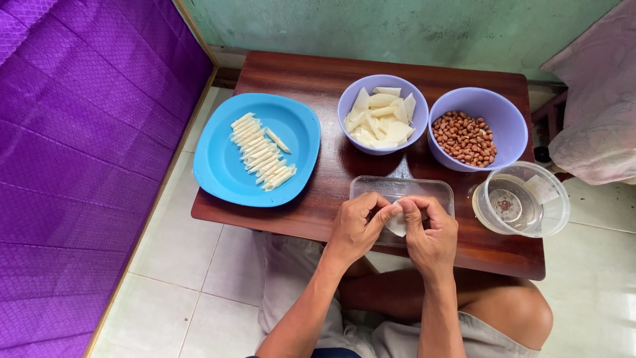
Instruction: Assembling small nut rolls by placing filling and a peanut on a square wrapper and rolling it up manually.
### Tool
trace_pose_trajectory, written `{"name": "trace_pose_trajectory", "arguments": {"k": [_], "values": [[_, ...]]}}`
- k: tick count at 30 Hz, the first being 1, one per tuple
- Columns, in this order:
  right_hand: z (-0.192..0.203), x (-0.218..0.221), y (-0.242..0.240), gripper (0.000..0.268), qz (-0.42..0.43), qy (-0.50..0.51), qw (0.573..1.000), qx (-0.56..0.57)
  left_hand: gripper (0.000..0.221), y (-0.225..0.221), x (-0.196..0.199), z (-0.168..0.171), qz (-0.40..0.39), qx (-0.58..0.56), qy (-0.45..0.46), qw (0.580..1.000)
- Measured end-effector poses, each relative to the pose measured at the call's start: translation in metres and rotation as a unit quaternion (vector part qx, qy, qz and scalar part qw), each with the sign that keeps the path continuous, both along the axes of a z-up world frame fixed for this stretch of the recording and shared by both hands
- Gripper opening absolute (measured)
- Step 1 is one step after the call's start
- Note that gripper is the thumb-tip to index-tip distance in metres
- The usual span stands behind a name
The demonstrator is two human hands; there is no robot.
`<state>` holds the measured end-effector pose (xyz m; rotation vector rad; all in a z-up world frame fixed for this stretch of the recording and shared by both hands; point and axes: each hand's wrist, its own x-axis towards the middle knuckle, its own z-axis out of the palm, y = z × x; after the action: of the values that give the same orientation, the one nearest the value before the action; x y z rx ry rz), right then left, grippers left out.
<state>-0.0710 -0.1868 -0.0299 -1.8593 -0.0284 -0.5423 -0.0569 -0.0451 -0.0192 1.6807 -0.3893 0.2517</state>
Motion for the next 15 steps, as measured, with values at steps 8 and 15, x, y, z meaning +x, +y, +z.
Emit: {"name": "trace_pose_trajectory", "arguments": {"k": [8, 15], "values": [[-0.0014, -0.0020, -0.0004, 0.012, -0.029, 0.008, 0.999, 0.013, 0.040, 0.0003, 0.0019, -0.0046, 0.000, 0.009, -0.005, 1.000], [-0.0033, -0.0005, -0.0045, 0.015, -0.045, 0.002, 0.999, 0.023, 0.041, -0.0011, 0.0029, -0.0001, 0.006, 0.019, -0.012, 1.000]]}}
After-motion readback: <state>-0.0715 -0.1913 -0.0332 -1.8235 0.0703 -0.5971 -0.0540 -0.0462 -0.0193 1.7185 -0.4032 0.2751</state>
